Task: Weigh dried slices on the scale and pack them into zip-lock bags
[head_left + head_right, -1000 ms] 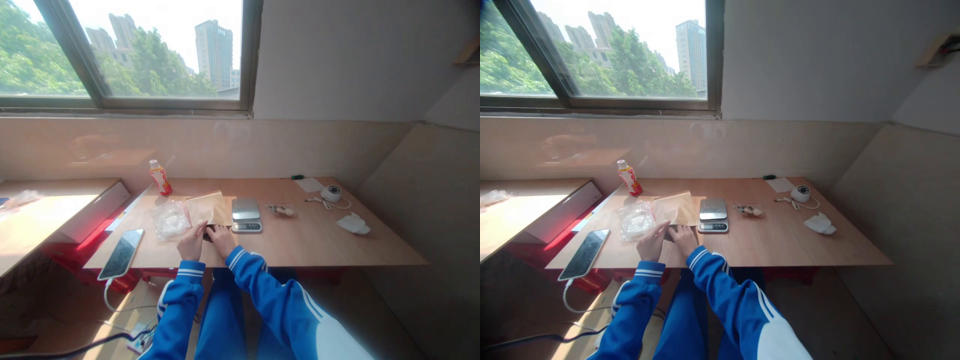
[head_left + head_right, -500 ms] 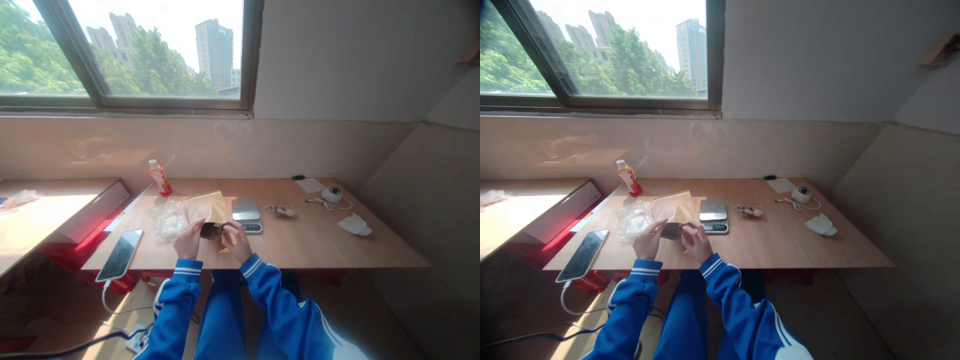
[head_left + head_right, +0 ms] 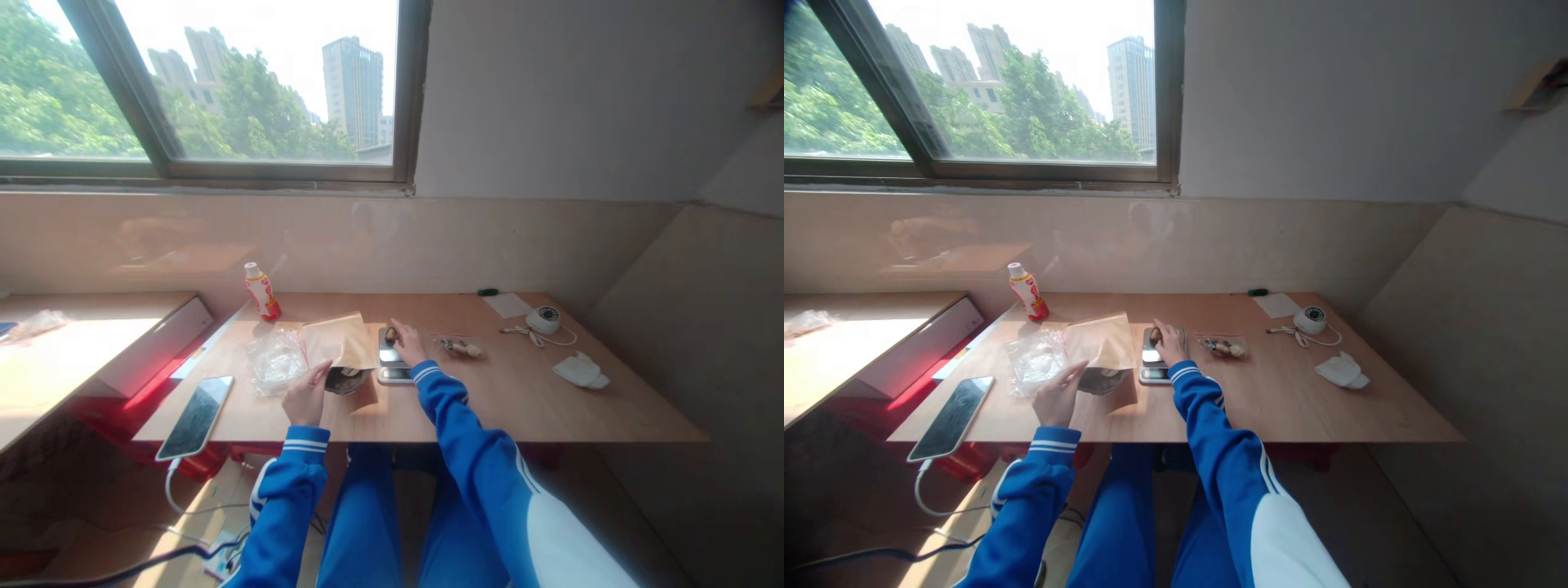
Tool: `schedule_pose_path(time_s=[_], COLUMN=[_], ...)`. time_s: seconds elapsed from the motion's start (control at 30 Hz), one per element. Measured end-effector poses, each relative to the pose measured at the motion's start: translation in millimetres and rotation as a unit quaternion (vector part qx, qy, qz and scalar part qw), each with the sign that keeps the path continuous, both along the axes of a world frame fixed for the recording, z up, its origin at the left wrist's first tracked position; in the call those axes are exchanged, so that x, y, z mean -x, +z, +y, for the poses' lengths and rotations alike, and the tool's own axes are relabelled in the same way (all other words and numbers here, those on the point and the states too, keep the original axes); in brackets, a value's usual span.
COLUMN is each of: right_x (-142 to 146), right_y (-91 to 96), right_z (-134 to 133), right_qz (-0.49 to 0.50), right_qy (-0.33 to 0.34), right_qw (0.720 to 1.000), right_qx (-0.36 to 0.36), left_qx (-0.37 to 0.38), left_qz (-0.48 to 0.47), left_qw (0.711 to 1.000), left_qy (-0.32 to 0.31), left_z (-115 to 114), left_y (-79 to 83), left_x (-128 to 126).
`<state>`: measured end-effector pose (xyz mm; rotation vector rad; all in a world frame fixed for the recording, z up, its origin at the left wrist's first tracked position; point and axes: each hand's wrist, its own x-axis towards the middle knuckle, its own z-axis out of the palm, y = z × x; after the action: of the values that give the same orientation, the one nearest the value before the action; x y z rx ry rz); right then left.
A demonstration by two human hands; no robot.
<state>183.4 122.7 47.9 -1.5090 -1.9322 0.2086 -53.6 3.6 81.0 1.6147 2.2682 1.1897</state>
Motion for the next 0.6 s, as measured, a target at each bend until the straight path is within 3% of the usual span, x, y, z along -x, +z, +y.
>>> schedule_pose_path(time_s=[0.2,0.3,0.4,0.53,0.6], right_x=[-10,-6,14,56,77], right_y=[-6.0,-0.4,7.1,8.9,7.9], right_z=[-13,-34,-66,-100,-106], right_qz=[-0.014,0.03,0.097,0.038,-0.016], right_qy=[-0.065,-0.048,0.049,0.27,0.282], right_qw=[0.996,0.998,0.989,0.958,0.956], right_qx=[0.06,-0.007,-0.103,-0.087,-0.073], left_qx=[-0.005,0.005,0.01,0.01,0.013], left_qz=[-0.008,-0.008,-0.003,0.007,0.009], left_qw=[1.0,1.0,1.0,1.0,1.0], left_qy=[-0.001,0.005,0.009,0.018,0.019], left_z=[-2,-1,1,0,-1], left_y=[1.3,0.9,-0.9,-3.5,-3.6], left_x=[-1,-3,-6,-12,-14])
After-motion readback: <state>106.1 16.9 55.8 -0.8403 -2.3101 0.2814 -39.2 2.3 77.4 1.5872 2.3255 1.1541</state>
